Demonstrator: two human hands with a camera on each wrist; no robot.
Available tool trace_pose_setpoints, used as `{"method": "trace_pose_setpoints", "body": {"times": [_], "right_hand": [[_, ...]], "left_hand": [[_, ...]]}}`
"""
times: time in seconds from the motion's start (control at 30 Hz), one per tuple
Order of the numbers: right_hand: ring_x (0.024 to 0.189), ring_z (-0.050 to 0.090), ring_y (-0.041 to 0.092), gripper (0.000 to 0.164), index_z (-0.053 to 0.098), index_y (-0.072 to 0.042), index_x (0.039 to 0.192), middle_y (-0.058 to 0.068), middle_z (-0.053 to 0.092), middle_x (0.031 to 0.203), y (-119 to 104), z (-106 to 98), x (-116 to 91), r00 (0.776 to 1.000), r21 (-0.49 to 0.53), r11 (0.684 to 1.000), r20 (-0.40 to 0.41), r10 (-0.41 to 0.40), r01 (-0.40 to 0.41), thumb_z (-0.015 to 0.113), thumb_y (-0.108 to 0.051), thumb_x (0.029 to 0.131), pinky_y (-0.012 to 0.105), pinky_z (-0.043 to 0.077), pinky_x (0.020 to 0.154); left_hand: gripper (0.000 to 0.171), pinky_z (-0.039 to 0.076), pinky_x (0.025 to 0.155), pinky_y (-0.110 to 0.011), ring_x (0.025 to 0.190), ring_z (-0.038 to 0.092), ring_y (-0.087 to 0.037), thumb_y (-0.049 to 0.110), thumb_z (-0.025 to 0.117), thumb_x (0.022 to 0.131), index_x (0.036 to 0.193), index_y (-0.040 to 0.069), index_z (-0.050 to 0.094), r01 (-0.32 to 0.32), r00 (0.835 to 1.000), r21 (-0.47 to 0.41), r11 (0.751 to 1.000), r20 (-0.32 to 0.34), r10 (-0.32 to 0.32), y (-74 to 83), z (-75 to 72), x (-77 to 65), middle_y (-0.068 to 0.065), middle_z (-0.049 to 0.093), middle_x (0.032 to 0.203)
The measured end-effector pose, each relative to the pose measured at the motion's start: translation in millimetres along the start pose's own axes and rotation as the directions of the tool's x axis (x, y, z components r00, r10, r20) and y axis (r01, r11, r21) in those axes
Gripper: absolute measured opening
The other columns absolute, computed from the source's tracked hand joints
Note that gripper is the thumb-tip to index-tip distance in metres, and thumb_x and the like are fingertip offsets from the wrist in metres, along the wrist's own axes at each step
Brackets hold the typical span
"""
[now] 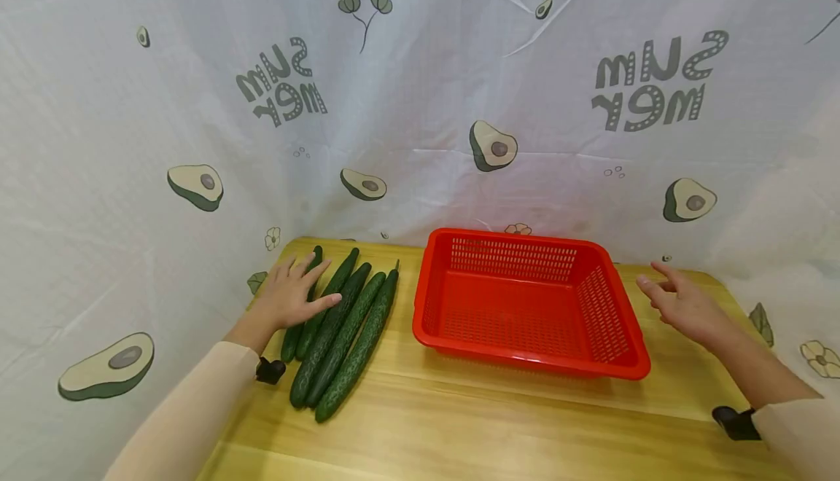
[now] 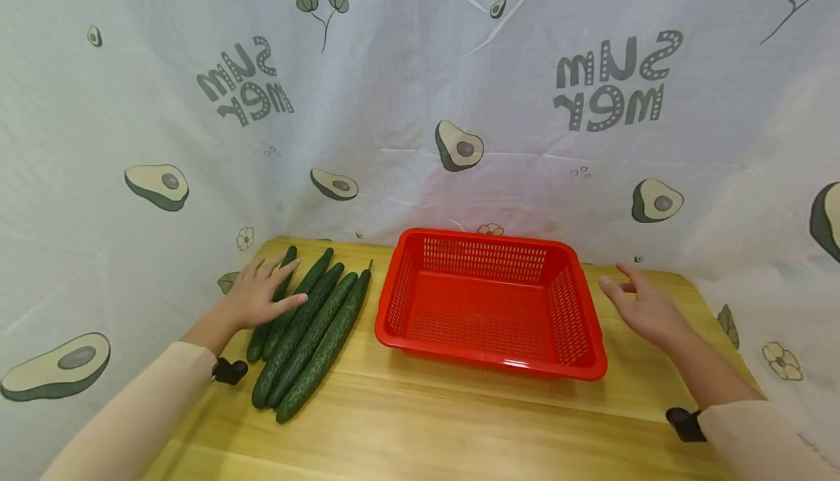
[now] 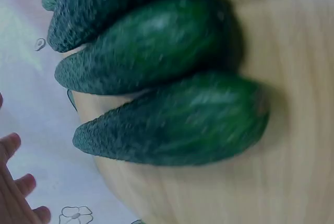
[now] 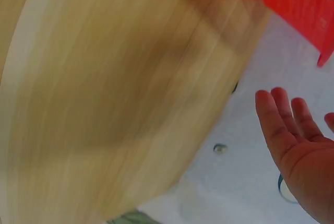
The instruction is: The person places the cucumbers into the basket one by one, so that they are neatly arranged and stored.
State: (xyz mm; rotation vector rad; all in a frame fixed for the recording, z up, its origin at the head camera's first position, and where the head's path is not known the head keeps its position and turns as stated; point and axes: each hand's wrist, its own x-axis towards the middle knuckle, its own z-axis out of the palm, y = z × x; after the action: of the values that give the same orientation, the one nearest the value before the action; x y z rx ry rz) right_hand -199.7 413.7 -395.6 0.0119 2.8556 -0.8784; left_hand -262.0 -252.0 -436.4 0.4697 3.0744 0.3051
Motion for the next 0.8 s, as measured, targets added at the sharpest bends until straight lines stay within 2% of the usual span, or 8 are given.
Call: {"method": "trace_pose_setpoints", "body": {"times": [0.07,0.2,0.33,0.47,0.67,0.8], "right_hand": [[0.119,0.056,0.062,0.083,-0.001,0.013,0.157,0.052,0.031,0.142,-6,7,-1,1.0,0.08,0.997,0.03,0.011,-0.014,0.03,-0.048,0.11,0.058,0.059,0.086],[0.115,0.062,0.056,0.084,-0.004,0.013,0.157,0.051,0.032,0.142,-15,21,-2,0.995,0.188,0.981,0.092,0.033,-0.05,0.03,-0.048,0.11,0.051,0.062,0.082],[0.104,0.069,0.037,0.086,-0.003,0.013,0.157,0.048,0.037,0.14,-20,32,-1,0.991,0.239,0.968,0.123,0.049,-0.078,0.032,-0.05,0.11,0.047,0.063,0.08],[0.096,0.07,0.023,0.086,-0.001,0.009,0.159,0.043,0.044,0.136,-23,41,1,0.993,0.254,0.963,0.097,0.069,-0.092,0.038,-0.049,0.109,0.042,0.064,0.076],[0.089,0.072,0.02,0.079,0.001,0.005,0.161,0.045,0.045,0.136,-28,48,2,0.995,0.287,0.953,0.048,0.087,-0.098,0.041,-0.041,0.11,0.039,0.064,0.072],[0.088,0.072,0.018,0.078,0.002,0.001,0.162,0.043,0.044,0.14,-33,51,2,0.994,0.306,0.946,0.043,0.099,-0.107,0.041,-0.041,0.11,0.038,0.064,0.072]], "left_hand": [[0.086,0.017,0.115,-0.078,0.151,0.017,-0.058,0.07,0.047,0.098,0.164,0.021,0.025,0.029,1.0,-0.05,0.998,0.0,-0.029,-1.1,2.6,-3.8,-0.022,0.019,0.169],[0.083,0.023,0.112,-0.079,0.146,0.022,-0.062,0.064,0.043,0.102,0.164,0.011,0.024,0.106,0.994,-0.165,0.981,0.016,-0.105,-5.9,10.0,-13.4,-0.031,0.023,0.163],[0.079,0.036,0.105,-0.073,0.136,0.037,-0.059,0.054,0.047,0.105,0.16,0.0,0.027,0.17,0.985,-0.257,0.951,0.033,-0.167,-12.2,20.0,-21.6,-0.038,0.038,0.148],[0.077,0.045,0.097,-0.065,0.124,0.051,-0.052,0.044,0.051,0.106,0.157,-0.007,0.027,0.237,0.972,-0.329,0.914,0.072,-0.225,-18.0,28.9,-26.7,-0.038,0.051,0.134],[0.07,0.048,0.099,-0.063,0.123,0.055,-0.052,0.04,0.049,0.107,0.153,-0.011,0.034,0.305,0.952,-0.366,0.879,0.098,-0.289,-20.5,36.2,-28.0,-0.037,0.057,0.133],[0.066,0.049,0.099,-0.062,0.124,0.056,-0.052,0.038,0.049,0.107,0.147,-0.013,0.042,0.319,0.947,-0.358,0.878,0.089,-0.307,-19.1,37.7,-27.7,-0.038,0.057,0.135]]}}
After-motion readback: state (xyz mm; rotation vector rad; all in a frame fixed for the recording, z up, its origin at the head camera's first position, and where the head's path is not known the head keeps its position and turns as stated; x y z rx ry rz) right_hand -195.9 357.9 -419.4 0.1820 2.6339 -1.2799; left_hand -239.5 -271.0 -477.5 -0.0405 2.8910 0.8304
